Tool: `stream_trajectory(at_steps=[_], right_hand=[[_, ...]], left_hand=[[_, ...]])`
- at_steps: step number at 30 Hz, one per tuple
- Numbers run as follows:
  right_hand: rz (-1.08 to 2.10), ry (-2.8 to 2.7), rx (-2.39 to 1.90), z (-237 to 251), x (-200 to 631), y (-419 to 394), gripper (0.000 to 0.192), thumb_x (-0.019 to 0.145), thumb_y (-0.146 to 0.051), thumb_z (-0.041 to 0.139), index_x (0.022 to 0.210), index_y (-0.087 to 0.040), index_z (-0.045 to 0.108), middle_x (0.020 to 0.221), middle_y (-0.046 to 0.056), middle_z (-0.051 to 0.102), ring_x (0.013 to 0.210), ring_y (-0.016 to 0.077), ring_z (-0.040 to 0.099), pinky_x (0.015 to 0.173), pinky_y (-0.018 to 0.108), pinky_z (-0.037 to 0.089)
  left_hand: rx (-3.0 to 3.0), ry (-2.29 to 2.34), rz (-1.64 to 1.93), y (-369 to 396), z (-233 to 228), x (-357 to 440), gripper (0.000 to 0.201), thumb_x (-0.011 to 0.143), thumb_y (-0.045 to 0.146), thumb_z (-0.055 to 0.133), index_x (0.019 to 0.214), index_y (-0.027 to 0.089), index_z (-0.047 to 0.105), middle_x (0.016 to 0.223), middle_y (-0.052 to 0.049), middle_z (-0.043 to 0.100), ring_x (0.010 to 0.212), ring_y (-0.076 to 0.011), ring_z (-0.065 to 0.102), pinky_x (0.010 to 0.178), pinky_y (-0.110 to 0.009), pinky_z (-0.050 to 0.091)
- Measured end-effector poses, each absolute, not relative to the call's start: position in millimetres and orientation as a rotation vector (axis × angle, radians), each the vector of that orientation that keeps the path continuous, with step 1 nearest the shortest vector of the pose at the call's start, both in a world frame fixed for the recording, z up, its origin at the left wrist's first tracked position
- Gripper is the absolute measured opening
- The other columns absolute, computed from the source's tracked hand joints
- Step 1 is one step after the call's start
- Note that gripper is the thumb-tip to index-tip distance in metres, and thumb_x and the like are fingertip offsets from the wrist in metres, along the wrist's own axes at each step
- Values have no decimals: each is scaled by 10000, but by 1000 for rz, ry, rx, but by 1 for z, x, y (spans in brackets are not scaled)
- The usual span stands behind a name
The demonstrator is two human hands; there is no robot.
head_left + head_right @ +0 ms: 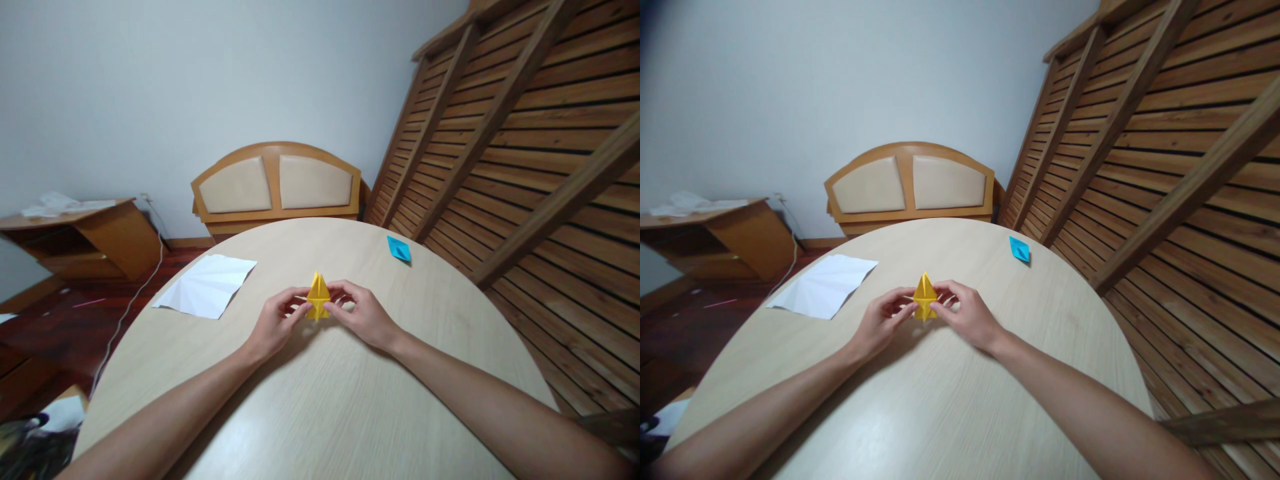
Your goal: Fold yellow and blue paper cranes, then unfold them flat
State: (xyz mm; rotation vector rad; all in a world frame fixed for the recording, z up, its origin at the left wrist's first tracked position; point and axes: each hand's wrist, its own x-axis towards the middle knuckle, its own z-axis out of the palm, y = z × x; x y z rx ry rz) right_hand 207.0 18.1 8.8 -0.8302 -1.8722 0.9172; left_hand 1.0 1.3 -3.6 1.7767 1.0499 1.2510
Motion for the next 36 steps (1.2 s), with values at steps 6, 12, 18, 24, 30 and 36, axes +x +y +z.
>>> stream_trajectory(at_steps=[6, 12, 18, 24, 30, 36], right_hand=[[948, -1862, -839, 7, 207, 18, 355, 837, -198, 680, 1189, -199, 637, 1073, 67, 709, 860, 166, 660, 784, 344, 560], [935, -1846, -877, 4, 207, 20, 306, 843, -193, 651, 1149, -197, 657, 1049, 66, 718, 803, 160, 659, 727, 329, 556], [951, -1762, -939, 3, 206, 24, 177, 887, -305, 627, 985, -178, 701, 901, 55, 734, 790, 169, 669, 690, 300, 534], [943, -1728, -991, 3, 205, 22, 173, 891, -347, 629, 929, -179, 653, 787, 29, 711, 726, 163, 663, 642, 282, 506], [820, -1806, -954, 3, 205, 18, 117, 913, -317, 616, 904, -202, 629, 898, 23, 692, 737, 139, 646, 629, 259, 511], [713, -1935, -874, 1, 205, 16, 42, 904, -252, 641, 900, -216, 663, 984, 28, 656, 800, 137, 654, 697, 281, 551]], left_hand=[[1660, 1043, 1273, 5, -5, 1, 294, 870, 311, 659, 1116, 154, 693, 1089, -107, 732, 869, -195, 704, 767, -340, 593], [1704, 1022, 1246, 3, -3, 3, 335, 924, 350, 585, 1171, 143, 678, 1095, -122, 726, 894, -199, 691, 768, -337, 579], [1699, 1004, 1171, 0, -1, 5, 340, 909, 360, 616, 1160, 143, 688, 1098, -132, 726, 867, -193, 687, 781, -331, 564], [1647, 1010, 1159, 4, -5, 4, 269, 861, 307, 663, 1071, 146, 710, 1061, -127, 736, 883, -201, 694, 818, -362, 567], [1529, 1076, 1256, 7, -6, 4, 249, 818, 333, 709, 959, 129, 690, 946, -100, 722, 793, -180, 677, 721, -322, 574], [1398, 1074, 1329, 8, -4, 4, 326, 762, 383, 766, 934, 129, 653, 914, -72, 679, 767, -165, 660, 672, -295, 582]])
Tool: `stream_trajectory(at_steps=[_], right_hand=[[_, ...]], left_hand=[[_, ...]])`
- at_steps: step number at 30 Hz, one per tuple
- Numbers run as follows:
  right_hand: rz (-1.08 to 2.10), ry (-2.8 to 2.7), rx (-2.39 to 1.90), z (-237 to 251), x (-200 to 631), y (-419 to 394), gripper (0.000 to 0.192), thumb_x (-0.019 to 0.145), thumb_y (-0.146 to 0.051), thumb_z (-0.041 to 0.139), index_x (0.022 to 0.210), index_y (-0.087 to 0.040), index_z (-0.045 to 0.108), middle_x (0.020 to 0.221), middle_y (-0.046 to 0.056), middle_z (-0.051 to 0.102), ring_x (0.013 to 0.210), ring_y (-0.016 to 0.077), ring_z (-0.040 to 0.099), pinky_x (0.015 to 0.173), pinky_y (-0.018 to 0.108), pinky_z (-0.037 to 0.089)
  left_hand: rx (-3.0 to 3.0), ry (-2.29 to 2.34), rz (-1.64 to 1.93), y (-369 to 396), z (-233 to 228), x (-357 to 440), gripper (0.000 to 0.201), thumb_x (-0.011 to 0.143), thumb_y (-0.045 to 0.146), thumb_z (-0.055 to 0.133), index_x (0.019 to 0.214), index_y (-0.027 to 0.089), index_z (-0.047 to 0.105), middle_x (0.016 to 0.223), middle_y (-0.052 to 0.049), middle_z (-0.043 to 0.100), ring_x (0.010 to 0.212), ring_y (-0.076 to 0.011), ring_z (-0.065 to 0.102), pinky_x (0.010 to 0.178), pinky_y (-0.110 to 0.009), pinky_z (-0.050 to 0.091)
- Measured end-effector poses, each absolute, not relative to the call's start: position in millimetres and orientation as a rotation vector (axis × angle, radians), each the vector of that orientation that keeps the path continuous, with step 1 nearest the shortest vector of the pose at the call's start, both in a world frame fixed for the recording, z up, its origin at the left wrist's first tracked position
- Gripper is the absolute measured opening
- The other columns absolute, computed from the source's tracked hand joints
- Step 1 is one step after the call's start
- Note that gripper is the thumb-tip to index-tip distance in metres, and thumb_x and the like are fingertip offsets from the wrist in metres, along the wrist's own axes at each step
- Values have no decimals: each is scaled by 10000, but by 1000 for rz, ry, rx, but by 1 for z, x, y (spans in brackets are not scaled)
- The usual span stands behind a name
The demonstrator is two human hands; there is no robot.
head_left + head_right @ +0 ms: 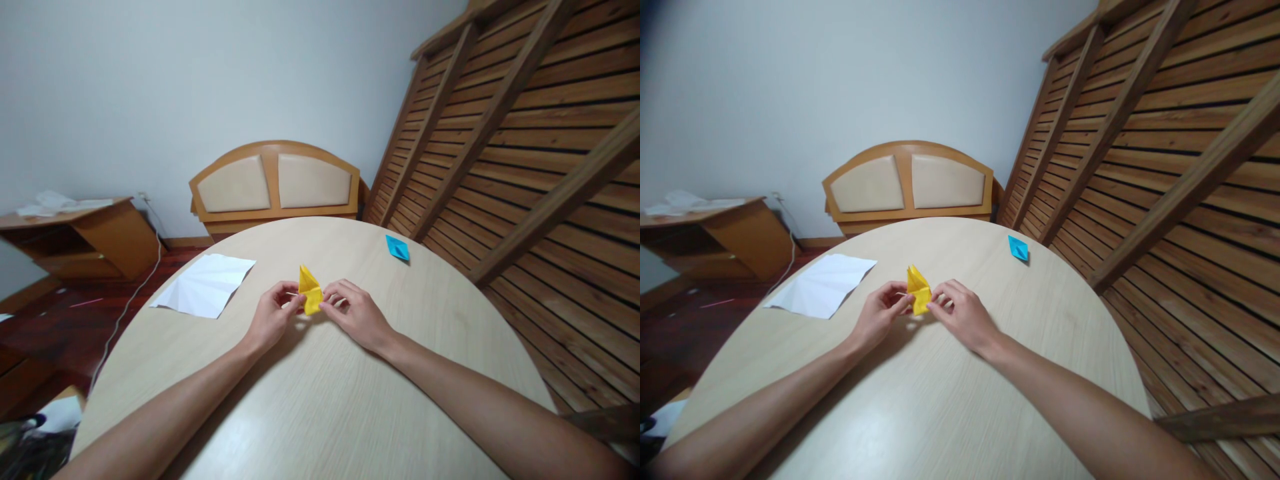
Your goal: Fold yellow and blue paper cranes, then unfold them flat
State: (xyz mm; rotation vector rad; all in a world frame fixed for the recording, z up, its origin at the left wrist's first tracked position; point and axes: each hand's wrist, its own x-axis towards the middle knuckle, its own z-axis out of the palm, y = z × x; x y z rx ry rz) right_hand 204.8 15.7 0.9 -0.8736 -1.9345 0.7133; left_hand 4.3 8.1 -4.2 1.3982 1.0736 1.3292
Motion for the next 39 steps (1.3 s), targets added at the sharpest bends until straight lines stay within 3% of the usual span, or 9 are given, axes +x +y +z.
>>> stream_trajectory(at_steps=[8, 16, 21, 29, 39], right_hand=[[852, -1895, -895, -1, 202, 15, 122, 897, -270, 654, 1005, -221, 682, 1046, 55, 690, 825, 158, 687, 739, 325, 593], [871, -1877, -932, 0, 199, 10, 385, 766, -367, 798, 1076, -194, 648, 1105, 85, 686, 867, 182, 691, 780, 366, 603], [810, -1889, -887, 0, 198, 10, 357, 793, -356, 772, 1079, -189, 639, 1102, 86, 681, 916, 187, 680, 784, 353, 596], [842, -1871, -810, 3, 198, 11, 287, 831, -234, 714, 1108, -209, 644, 1119, 70, 670, 995, 184, 655, 844, 342, 585], [877, -1830, -774, 3, 200, 14, 157, 871, -204, 646, 1016, -207, 706, 1121, 71, 660, 1017, 189, 651, 856, 343, 580]], left_hand=[[1380, 933, 1264, 5, -5, 5, 320, 800, 381, 761, 1000, 160, 644, 1031, -89, 673, 874, -193, 678, 746, -344, 594], [1333, 805, 1314, 6, -7, 7, 414, 760, 334, 813, 1007, 200, 509, 994, -5, 616, 728, -104, 668, 694, -267, 567], [1351, 796, 1281, 5, -9, 7, 405, 752, 319, 820, 1000, 197, 524, 956, -26, 663, 799, -149, 678, 729, -310, 569], [1512, 827, 1254, 5, -7, 6, 269, 794, 361, 785, 948, 180, 658, 1041, -92, 703, 1011, -238, 656, 968, -458, 514], [1414, 807, 1204, 3, -5, 5, 286, 813, 439, 760, 927, 199, 653, 1024, -68, 679, 944, -208, 646, 860, -394, 543]])
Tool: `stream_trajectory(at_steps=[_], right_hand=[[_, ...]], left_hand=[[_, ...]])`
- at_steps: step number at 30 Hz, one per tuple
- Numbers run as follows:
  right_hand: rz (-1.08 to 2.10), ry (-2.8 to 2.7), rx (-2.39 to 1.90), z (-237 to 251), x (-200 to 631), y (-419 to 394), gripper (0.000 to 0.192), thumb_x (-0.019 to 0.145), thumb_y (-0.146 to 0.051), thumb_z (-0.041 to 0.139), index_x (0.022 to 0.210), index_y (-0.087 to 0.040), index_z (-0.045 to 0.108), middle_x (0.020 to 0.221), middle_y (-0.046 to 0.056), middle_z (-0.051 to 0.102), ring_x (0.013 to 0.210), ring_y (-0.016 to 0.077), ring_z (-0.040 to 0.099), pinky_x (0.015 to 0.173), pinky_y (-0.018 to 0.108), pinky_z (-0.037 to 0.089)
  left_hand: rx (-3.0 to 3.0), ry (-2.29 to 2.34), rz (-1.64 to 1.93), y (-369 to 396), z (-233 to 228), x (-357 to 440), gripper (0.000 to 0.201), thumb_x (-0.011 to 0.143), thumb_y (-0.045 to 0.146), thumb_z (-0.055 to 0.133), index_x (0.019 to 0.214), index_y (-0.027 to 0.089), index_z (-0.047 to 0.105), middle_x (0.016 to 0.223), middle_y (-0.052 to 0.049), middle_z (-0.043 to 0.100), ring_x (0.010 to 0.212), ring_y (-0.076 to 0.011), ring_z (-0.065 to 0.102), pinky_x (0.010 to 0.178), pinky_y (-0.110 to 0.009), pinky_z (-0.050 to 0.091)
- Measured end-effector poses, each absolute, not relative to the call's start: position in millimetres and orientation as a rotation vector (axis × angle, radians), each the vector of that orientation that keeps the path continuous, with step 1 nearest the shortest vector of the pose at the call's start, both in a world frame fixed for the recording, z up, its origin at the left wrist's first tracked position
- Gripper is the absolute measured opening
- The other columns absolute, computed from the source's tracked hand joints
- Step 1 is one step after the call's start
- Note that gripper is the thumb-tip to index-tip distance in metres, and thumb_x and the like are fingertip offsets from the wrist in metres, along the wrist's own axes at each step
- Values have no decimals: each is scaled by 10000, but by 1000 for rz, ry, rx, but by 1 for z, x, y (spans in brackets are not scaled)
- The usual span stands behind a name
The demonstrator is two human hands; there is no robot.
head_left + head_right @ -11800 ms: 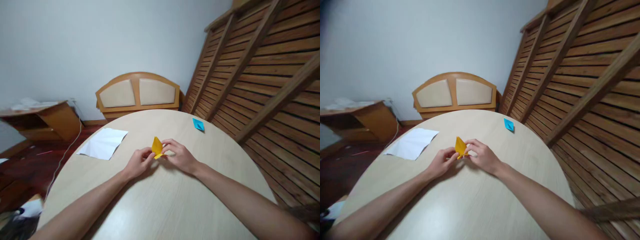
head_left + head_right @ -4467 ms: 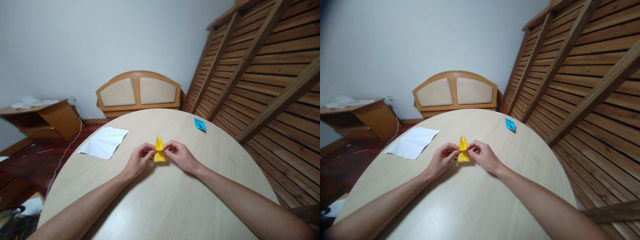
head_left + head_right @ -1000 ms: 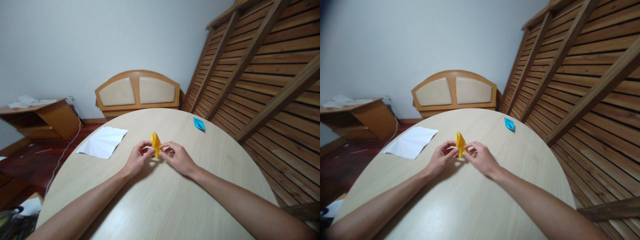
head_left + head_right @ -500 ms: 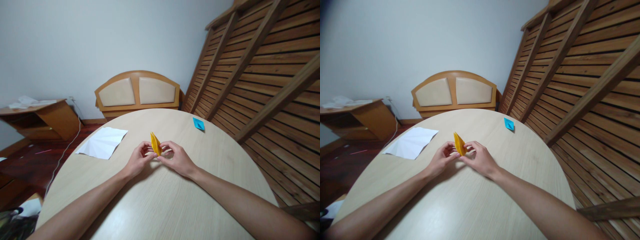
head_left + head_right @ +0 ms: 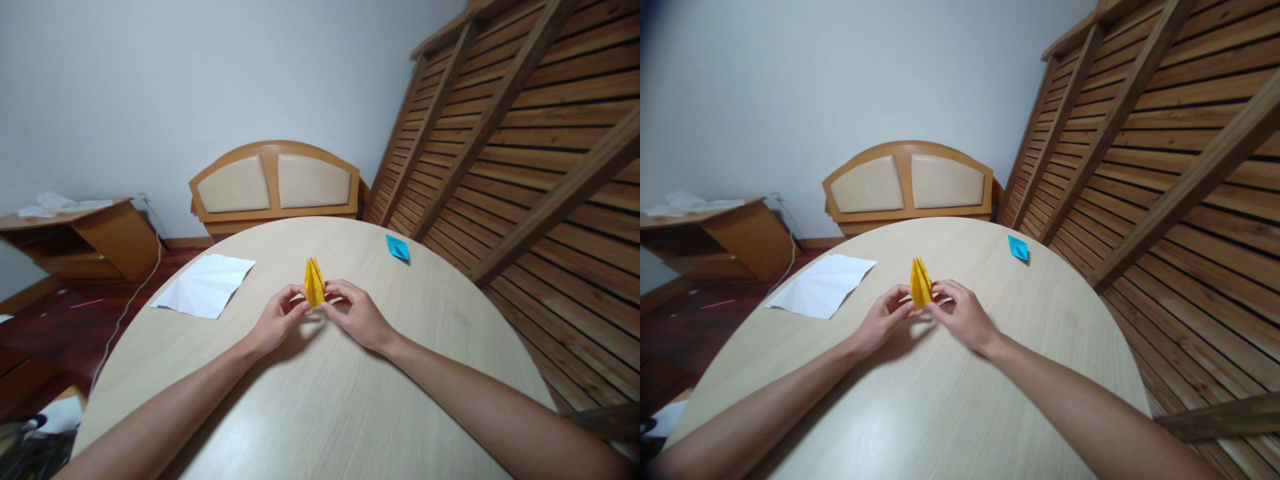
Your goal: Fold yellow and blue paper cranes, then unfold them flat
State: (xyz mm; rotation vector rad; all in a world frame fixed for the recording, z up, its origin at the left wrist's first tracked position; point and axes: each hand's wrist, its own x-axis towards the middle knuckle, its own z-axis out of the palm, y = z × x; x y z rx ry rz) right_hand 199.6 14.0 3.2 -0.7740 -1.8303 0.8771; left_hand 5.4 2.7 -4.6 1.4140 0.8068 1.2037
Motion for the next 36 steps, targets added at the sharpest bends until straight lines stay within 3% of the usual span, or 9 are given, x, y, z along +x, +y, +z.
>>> stream_trajectory(at_steps=[6, 14, 22, 31, 36], right_hand=[[931, -1796, -776, 2, 199, 15, 132, 856, -209, 646, 974, -186, 700, 1068, 67, 659, 948, 173, 661, 801, 314, 577], [999, -1758, -822, 1, 198, 15, 181, 836, -207, 663, 1015, -191, 641, 1038, 52, 672, 849, 156, 664, 758, 315, 567], [1041, -1753, -834, 3, 198, 13, 184, 825, -226, 687, 987, -186, 611, 1014, 47, 671, 844, 158, 659, 763, 327, 556], [1123, -1634, -801, -3, 199, 20, 236, 810, -287, 713, 942, -208, 534, 955, 25, 624, 857, 156, 631, 797, 340, 531], [1207, -1609, -788, -3, 199, 21, 284, 789, -272, 719, 965, -212, 504, 931, 18, 625, 838, 150, 631, 776, 324, 520]], left_hand=[[1447, 772, 1183, 4, -8, 5, 288, 825, 435, 756, 866, 174, 642, 896, -42, 667, 853, -172, 616, 850, -356, 506], [1470, 737, 1193, 1, -14, 10, 267, 823, 292, 776, 965, 190, 573, 1073, -63, 656, 1041, -210, 610, 944, -411, 476], [1556, 781, 1172, -2, -12, 9, 283, 877, 367, 713, 1011, 182, 547, 1089, -87, 647, 1042, -214, 613, 967, -427, 457], [1493, 834, 1218, 0, -9, 10, 357, 849, 429, 723, 1002, 152, 560, 979, -85, 677, 875, -168, 636, 775, -294, 504], [1374, 859, 1222, 1, -6, 8, 542, 823, 431, 751, 1202, 177, 457, 788, -19, 710, 718, -141, 639, 684, -255, 476]])
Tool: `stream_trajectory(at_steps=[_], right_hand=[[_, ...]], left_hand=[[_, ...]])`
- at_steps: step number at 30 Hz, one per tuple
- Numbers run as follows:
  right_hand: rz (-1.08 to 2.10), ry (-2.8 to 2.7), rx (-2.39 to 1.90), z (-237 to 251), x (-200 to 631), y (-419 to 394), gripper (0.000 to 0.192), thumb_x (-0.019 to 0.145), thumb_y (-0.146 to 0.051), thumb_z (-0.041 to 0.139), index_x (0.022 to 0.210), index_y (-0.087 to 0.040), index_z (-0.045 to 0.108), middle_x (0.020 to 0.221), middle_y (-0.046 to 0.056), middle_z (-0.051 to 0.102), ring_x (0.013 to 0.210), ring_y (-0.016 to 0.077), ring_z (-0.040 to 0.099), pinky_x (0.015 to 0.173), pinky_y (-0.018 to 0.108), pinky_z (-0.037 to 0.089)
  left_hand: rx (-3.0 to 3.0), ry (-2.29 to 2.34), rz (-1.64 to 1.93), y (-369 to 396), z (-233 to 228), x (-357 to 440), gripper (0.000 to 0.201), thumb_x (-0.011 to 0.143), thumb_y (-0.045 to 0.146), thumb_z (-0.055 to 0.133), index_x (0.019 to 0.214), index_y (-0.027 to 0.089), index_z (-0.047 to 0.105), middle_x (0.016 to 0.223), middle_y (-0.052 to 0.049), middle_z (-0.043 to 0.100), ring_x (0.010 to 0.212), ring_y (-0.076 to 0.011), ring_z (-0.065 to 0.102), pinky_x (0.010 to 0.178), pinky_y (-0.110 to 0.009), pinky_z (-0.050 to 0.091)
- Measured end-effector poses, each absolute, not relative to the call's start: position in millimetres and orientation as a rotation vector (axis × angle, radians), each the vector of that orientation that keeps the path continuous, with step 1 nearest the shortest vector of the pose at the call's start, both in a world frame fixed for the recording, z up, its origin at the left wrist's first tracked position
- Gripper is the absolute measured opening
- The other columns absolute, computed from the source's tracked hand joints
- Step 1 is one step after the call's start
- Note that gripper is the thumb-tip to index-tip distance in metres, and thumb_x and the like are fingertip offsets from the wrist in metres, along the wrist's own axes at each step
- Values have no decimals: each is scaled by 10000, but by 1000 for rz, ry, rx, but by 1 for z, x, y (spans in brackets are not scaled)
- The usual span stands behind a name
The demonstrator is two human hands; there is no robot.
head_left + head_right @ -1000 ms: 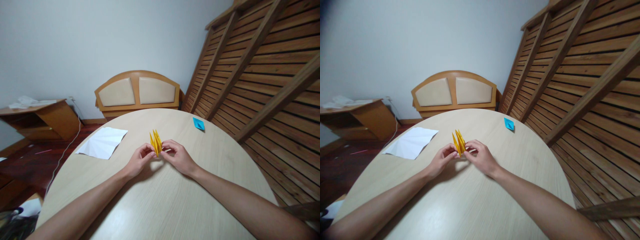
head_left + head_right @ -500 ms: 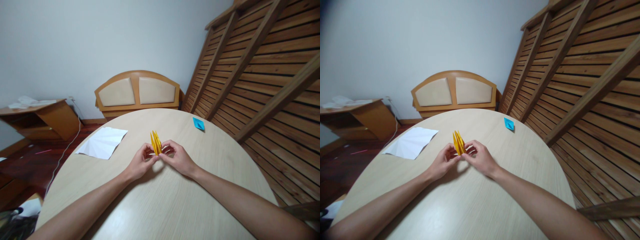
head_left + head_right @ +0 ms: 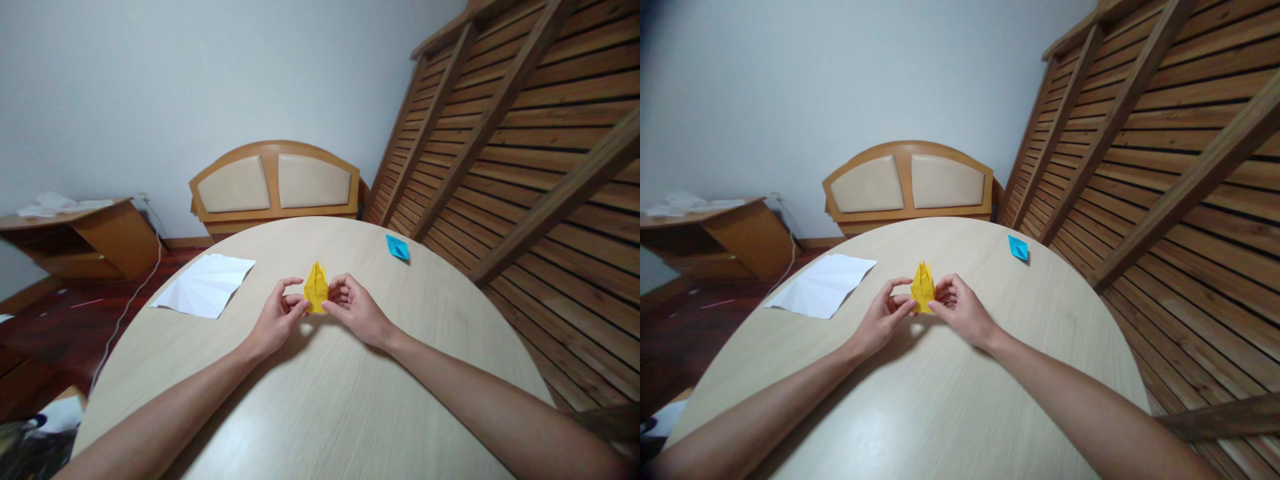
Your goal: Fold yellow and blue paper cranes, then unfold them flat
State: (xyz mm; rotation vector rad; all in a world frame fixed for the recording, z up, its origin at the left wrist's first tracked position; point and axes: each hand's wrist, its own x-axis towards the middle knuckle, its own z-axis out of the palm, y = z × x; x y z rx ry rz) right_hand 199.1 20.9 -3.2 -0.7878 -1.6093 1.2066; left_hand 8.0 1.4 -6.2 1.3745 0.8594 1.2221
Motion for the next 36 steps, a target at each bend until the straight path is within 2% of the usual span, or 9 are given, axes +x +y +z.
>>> stream_trajectory(at_steps=[2, 6, 10, 13, 22, 29, 36], right_hand=[[1237, -1614, -798, -3, 200, 21, 302, 788, -279, 719, 1003, -204, 521, 940, 25, 638, 845, 152, 633, 782, 323, 517], [1295, -1632, -797, -3, 201, 22, 247, 818, -339, 697, 971, -174, 595, 921, 39, 665, 833, 155, 639, 810, 336, 512], [1300, -1650, -820, -4, 201, 22, 220, 812, -360, 703, 867, -163, 620, 855, 27, 661, 784, 151, 632, 773, 322, 510], [1305, -1694, -830, -2, 202, 21, 229, 802, -356, 716, 873, -154, 635, 846, 32, 672, 774, 153, 629, 748, 311, 504], [1348, -1771, -847, 1, 205, 20, 304, 781, -437, 747, 825, -144, 678, 801, 36, 680, 706, 149, 596, 670, 287, 464], [1356, -1725, -858, 3, 203, 21, 333, 756, -476, 761, 781, -150, 704, 745, 23, 668, 669, 142, 566, 642, 282, 446], [1264, -1711, -877, 8, 203, 20, 306, 766, -446, 734, 667, -166, 663, 657, -10, 594, 614, 124, 498, 603, 274, 402]], left_hand=[[1371, 896, 1210, 2, -6, 7, 581, 805, 437, 763, 1230, 158, 482, 735, -8, 703, 668, -133, 626, 661, -250, 465], [1400, 925, 1152, 3, -6, 6, 411, 759, 465, 782, 931, 125, 629, 752, -46, 702, 670, -140, 633, 633, -248, 469], [1462, 1010, 1145, 4, -7, 5, 361, 763, 461, 767, 784, 127, 632, 672, -27, 658, 593, -115, 581, 556, -227, 422], [1483, 1043, 1101, 3, -7, 5, 404, 749, 503, 759, 724, 138, 588, 605, 4, 606, 534, -93, 520, 511, -211, 355], [1431, 1046, 909, 1, -5, 8, 456, 680, 536, 794, 739, 142, 574, 593, 34, 564, 513, -72, 449, 504, -200, 288], [1518, 1064, 804, -2, -4, 8, 404, 715, 485, 766, 714, 148, 543, 562, 48, 497, 478, -53, 351, 465, -202, 203], [1504, 1021, 722, -3, -3, 7, 385, 715, 449, 767, 736, 154, 520, 558, 54, 495, 456, -44, 331, 451, -199, 173]])
